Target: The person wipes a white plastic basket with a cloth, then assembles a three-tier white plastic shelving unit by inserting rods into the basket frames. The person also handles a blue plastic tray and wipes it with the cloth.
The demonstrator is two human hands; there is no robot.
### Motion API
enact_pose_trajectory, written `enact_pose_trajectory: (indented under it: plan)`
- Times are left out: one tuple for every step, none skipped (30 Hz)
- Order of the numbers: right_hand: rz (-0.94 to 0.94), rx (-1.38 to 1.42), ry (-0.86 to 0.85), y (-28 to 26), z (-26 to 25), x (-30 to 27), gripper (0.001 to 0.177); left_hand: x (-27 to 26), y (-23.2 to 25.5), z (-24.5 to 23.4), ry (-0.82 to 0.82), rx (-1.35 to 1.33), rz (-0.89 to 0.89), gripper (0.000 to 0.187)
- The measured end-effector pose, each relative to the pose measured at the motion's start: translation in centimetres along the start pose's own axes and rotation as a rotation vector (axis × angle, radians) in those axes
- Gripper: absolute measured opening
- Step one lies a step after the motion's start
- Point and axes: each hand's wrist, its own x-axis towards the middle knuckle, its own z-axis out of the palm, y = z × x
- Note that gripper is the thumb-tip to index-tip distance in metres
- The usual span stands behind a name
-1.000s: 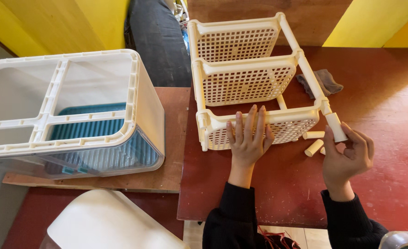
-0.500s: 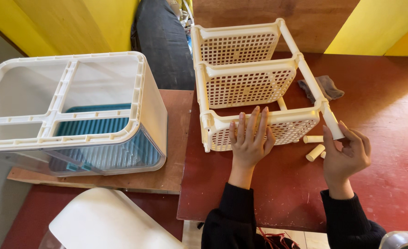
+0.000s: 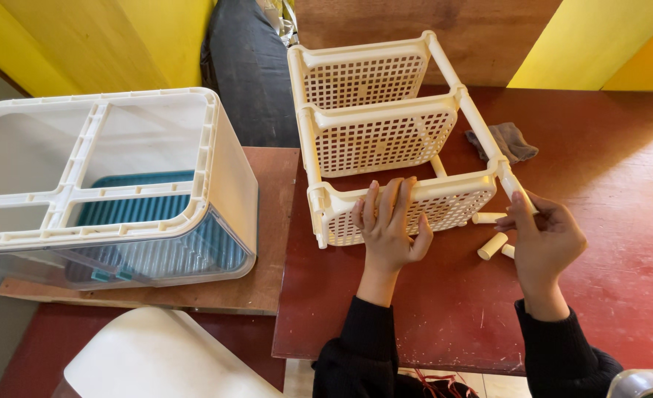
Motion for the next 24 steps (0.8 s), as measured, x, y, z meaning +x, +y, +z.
enact_pose_trajectory:
  plan:
    - [0.003, -0.093, -0.008, -0.4, 0.0, 0.1, 0.022, 0.2, 0.1, -0.1, -0.002, -0.005, -0.003, 0.054]
    - [0.007, -0.186, -0.016, -0.8, 0.1, 0.2, 0.023, 0.3, 0.1, -0.3, -0.005, -0.009, -0.007, 0.054]
    - [0.010, -0.279, -0.023, -1.1, 0.1, 0.2, 0.024, 0.5, 0.2, -0.4, -0.008, -0.015, -0.009, 0.054]
    - [-0.133, -0.430, -0.042, -1.3, 0.1, 0.3, 0.025, 0.6, 0.2, -0.5, -0.011, -0.024, -0.015, 0.054]
    - [-0.278, -0.579, -0.062, -1.4, 0.2, 0.5, 0.026, 0.7, 0.3, -0.6, -0.014, -0.033, -0.020, 0.053]
    - [-0.424, -0.728, -0.083, -1.6, 0.1, 0.7, 0.027, 0.8, 0.4, -0.7, -0.017, -0.043, -0.026, 0.053]
    - [-0.430, -0.743, -0.103, -1.7, 0.2, 0.9, 0.027, 1.0, 0.4, -0.8, -0.011, -0.039, -0.027, 0.052]
    - [-0.435, -0.757, -0.124, -1.8, 0.2, 1.1, 0.028, 1.2, 0.5, -0.8, -0.005, -0.035, -0.029, 0.052]
    - [-0.441, -0.771, -0.145, -1.8, 0.1, 1.2, 0.029, 1.3, 0.6, -0.9, 0.000, -0.031, -0.030, 0.052]
    - [-0.309, -0.691, -0.157, -1.7, 0.0, 1.4, 0.030, 1.3, 0.7, -0.9, -0.002, -0.032, -0.033, 0.053]
    - [-0.177, -0.608, -0.171, -1.6, -0.2, 1.7, 0.032, 1.4, 0.7, -0.9, -0.005, -0.031, -0.037, 0.054]
    - [-0.047, -0.524, -0.186, -1.4, -0.3, 1.9, 0.034, 1.4, 0.7, -0.9, -0.009, -0.031, -0.040, 0.055]
    - [0.019, -0.462, -0.198, -1.1, -0.3, 2.3, 0.034, 1.4, 0.8, -0.9, -0.011, -0.034, -0.042, 0.055]
    - [0.085, -0.400, -0.210, -0.8, -0.4, 2.8, 0.035, 1.4, 0.8, -0.9, -0.013, -0.038, -0.044, 0.055]
    - [0.150, -0.337, -0.223, -0.5, -0.4, 3.4, 0.036, 1.4, 0.7, -0.9, -0.014, -0.040, -0.046, 0.056]
    - [0.249, -0.226, -0.252, -0.2, -0.6, 4.2, 0.038, 1.4, 0.7, -0.8, -0.011, -0.041, -0.046, 0.056]
    - [0.348, -0.114, -0.281, -0.1, -0.8, 5.0, 0.040, 1.3, 0.7, -0.7, -0.009, -0.043, -0.046, 0.055]
    - [0.445, -0.001, -0.310, 0.1, -0.8, 5.4, 0.042, 1.2, 0.7, -0.6, -0.007, -0.044, -0.045, 0.055]
    - [0.423, -0.037, -0.317, 0.2, -0.8, 5.4, 0.045, 1.1, 0.6, -0.5, -0.010, -0.012, -0.042, 0.055]
    - [0.400, -0.073, -0.324, 0.3, -0.9, 5.3, 0.049, 0.9, 0.5, -0.3, -0.014, 0.020, -0.039, 0.055]
    - [0.377, -0.109, -0.329, 0.3, -0.9, 5.0, 0.052, 0.7, 0.4, 0.0, -0.018, 0.051, -0.035, 0.056]
    - [0.289, -0.199, -0.315, 0.3, -0.8, 4.5, 0.044, 0.6, 0.2, 0.3, 0.015, 0.100, -0.006, 0.055]
    - [0.200, -0.288, -0.302, 0.2, -0.7, 3.8, 0.041, 0.5, 0.0, 0.8, 0.049, 0.149, 0.021, 0.055]
    - [0.109, -0.377, -0.289, 0.0, -0.6, 3.2, 0.044, 0.4, -0.1, 1.2, 0.082, 0.198, 0.048, 0.055]
